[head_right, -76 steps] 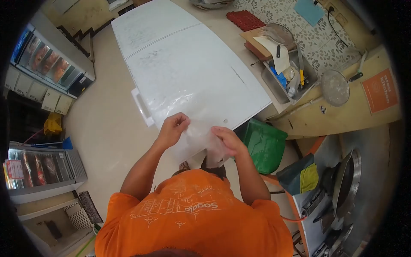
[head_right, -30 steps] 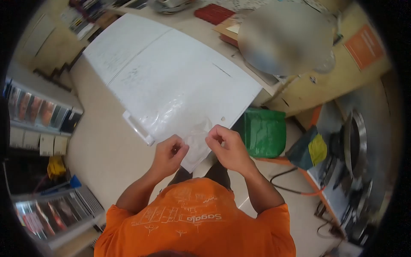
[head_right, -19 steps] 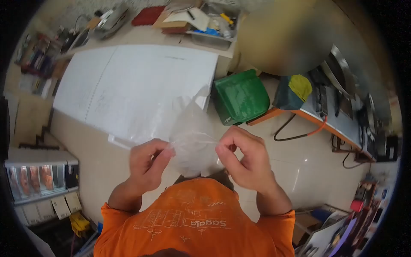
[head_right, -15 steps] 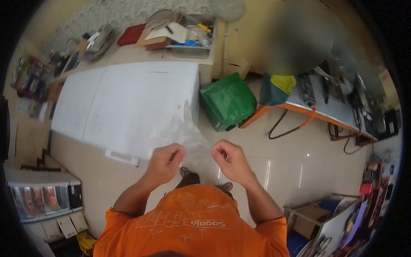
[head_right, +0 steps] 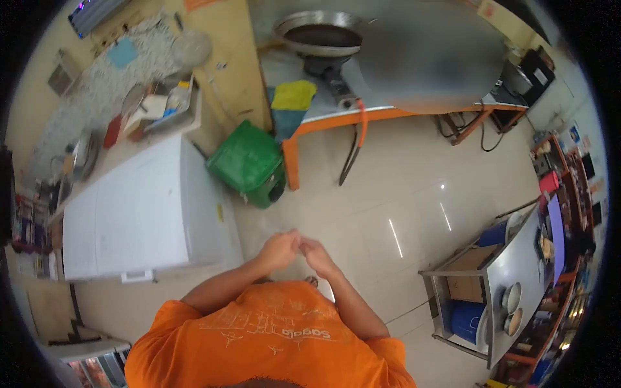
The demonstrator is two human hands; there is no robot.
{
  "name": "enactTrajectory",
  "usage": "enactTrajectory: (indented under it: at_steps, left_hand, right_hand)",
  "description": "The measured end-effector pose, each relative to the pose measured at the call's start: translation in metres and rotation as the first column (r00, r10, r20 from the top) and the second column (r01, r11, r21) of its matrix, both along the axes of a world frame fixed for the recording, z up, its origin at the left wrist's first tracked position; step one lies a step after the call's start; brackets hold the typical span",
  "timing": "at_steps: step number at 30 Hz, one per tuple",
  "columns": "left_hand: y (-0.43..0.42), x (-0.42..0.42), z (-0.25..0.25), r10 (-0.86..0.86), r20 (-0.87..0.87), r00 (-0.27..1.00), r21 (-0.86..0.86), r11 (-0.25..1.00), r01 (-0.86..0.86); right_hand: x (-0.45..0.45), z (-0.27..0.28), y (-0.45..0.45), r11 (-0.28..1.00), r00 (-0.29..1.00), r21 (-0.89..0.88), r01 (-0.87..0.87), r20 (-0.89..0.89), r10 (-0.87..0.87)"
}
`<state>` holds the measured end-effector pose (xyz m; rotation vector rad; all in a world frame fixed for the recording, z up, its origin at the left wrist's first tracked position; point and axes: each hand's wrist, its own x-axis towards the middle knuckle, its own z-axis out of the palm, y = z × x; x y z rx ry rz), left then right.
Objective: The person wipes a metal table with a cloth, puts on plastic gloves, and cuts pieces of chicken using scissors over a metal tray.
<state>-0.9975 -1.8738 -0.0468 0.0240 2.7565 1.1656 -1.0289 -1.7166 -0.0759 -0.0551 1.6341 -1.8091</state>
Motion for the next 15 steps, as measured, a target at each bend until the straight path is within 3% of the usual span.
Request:
enactTrajectory:
  at_steps: [2, 5, 8, 11, 14, 15]
  left_hand:
    - [0.032, -0.007, -0.003, -0.096, 0.020, 0.995, -0.055, 0.994, 0.097]
    - [0.078, -0.027, -0.002, -0.238, -0.019, 0.971, -0.084, 0.968, 0.236]
    - [0.112, -0.051, -0.010, -0.361, -0.039, 0.932, -0.106, 0.929, 0.356]
    - [0.142, -0.076, 0.004, -0.488, -0.048, 0.872, -0.116, 0.870, 0.480]
    - [0.169, -0.105, 0.018, -0.454, -0.180, 0.873, 0.028, 0.885, 0.466]
    - [0.178, -0.119, 0.022, -0.447, -0.136, 0.884, 0.039, 0.889, 0.456]
  right_hand:
    - [-0.005, -0.010, 0.034, 0.991, 0.998, 0.124, -0.057, 0.015, 0.056]
    - [-0.027, -0.025, 0.075, 0.932, 0.928, -0.152, 0.330, 0.236, -0.290]
    - [-0.047, -0.042, 0.103, 0.767, 0.834, -0.353, 0.536, 0.365, -0.415]
    - [-0.065, -0.040, 0.130, 0.620, 0.704, -0.337, 0.708, 0.404, -0.584]
    - [-0.081, -0.022, 0.161, 0.538, 0.760, -0.537, 0.649, 0.436, -0.482]
    - [-0.085, -0.010, 0.169, 0.571, 0.790, -0.552, 0.608, 0.490, -0.368]
